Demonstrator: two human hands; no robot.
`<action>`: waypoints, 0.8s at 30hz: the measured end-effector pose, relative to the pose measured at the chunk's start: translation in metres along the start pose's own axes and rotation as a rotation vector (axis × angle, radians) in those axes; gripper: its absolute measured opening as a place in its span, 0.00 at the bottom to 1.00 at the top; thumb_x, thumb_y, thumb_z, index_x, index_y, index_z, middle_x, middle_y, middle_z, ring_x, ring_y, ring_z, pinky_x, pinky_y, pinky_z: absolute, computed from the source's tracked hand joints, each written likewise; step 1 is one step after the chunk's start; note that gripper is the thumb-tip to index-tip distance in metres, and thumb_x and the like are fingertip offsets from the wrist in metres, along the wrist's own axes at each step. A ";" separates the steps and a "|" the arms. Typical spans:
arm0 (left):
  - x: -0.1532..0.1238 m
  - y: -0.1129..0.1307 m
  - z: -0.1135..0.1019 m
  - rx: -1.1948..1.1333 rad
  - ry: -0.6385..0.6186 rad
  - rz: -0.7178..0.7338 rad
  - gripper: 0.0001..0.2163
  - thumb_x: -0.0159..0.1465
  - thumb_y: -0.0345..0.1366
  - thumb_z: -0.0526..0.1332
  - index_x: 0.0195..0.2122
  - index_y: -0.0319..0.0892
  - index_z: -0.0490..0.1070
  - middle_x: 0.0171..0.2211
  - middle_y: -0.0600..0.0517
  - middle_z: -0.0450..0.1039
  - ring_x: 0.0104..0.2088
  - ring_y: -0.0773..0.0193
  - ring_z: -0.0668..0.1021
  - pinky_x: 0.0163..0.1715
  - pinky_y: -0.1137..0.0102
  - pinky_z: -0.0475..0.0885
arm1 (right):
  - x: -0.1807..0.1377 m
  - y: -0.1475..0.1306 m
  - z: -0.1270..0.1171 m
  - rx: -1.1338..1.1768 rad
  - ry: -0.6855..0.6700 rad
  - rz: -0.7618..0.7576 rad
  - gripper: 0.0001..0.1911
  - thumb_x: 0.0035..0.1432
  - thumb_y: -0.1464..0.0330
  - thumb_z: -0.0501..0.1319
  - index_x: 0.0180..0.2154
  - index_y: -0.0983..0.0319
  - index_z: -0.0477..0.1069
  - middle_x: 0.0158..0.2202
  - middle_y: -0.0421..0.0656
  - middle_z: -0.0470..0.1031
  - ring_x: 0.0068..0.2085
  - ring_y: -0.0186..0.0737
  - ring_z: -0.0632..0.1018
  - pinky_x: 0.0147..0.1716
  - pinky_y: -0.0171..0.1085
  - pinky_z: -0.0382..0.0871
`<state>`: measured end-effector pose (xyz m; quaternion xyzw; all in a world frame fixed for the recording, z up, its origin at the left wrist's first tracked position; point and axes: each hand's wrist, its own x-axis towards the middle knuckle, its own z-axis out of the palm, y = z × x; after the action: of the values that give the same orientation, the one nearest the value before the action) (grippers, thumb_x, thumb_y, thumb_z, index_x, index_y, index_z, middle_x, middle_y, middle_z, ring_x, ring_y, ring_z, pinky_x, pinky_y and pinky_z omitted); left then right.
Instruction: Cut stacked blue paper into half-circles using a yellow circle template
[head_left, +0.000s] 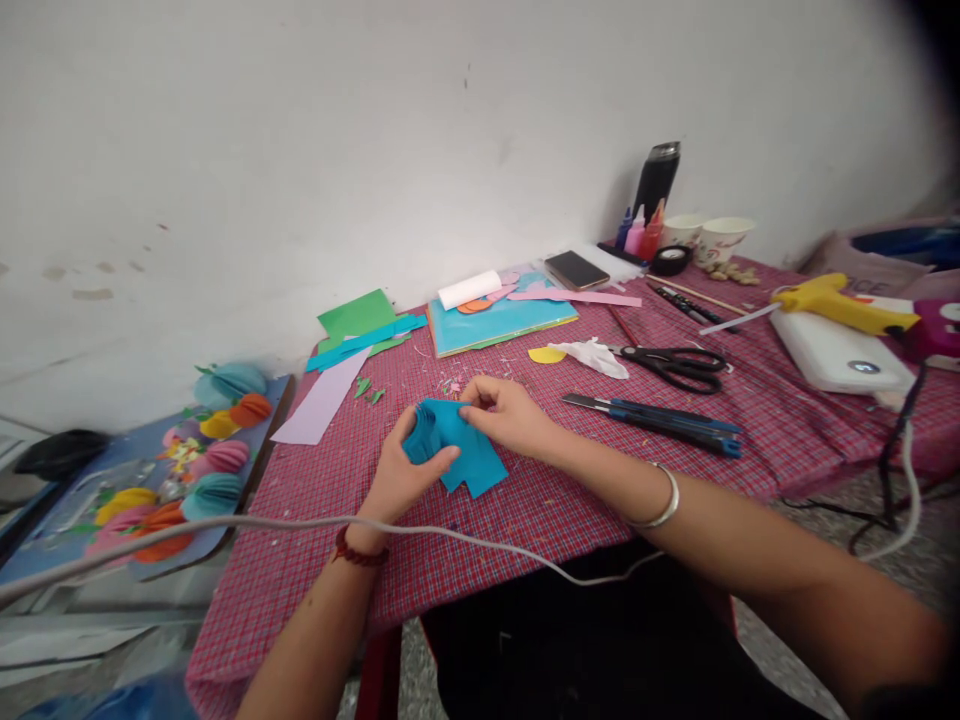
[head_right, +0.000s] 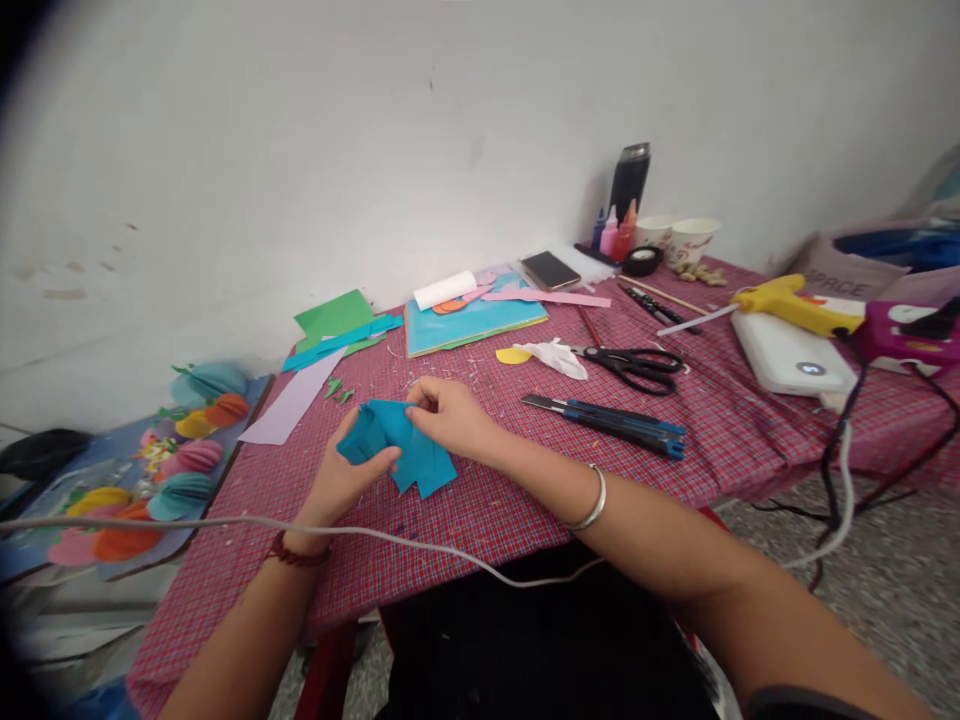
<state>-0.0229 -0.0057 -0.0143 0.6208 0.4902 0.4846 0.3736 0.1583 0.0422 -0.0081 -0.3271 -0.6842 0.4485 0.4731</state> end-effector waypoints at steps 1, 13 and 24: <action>0.001 0.001 -0.001 -0.051 0.003 -0.009 0.22 0.49 0.34 0.69 0.46 0.42 0.67 0.32 0.52 0.72 0.25 0.65 0.75 0.26 0.69 0.72 | 0.002 0.003 -0.001 0.029 0.032 0.046 0.03 0.49 0.73 0.58 0.25 0.63 0.65 0.22 0.36 0.66 0.24 0.31 0.67 0.24 0.32 0.60; 0.010 0.013 -0.014 -0.369 0.063 -0.011 0.17 0.53 0.33 0.65 0.43 0.43 0.67 0.28 0.56 0.68 0.23 0.70 0.72 0.19 0.75 0.68 | 0.010 0.008 -0.008 0.325 0.131 0.419 0.12 0.50 0.74 0.61 0.17 0.63 0.65 0.14 0.37 0.68 0.17 0.28 0.68 0.20 0.30 0.60; 0.004 0.007 -0.005 -0.372 -0.046 -0.070 0.21 0.51 0.35 0.68 0.46 0.43 0.66 0.30 0.55 0.70 0.23 0.69 0.73 0.21 0.73 0.69 | 0.008 0.014 -0.008 0.592 0.028 0.512 0.12 0.48 0.68 0.64 0.19 0.65 0.65 0.15 0.37 0.69 0.16 0.27 0.68 0.20 0.29 0.61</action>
<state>-0.0260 -0.0039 -0.0055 0.5345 0.4046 0.5392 0.5098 0.1638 0.0569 -0.0176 -0.3424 -0.4151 0.7255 0.4291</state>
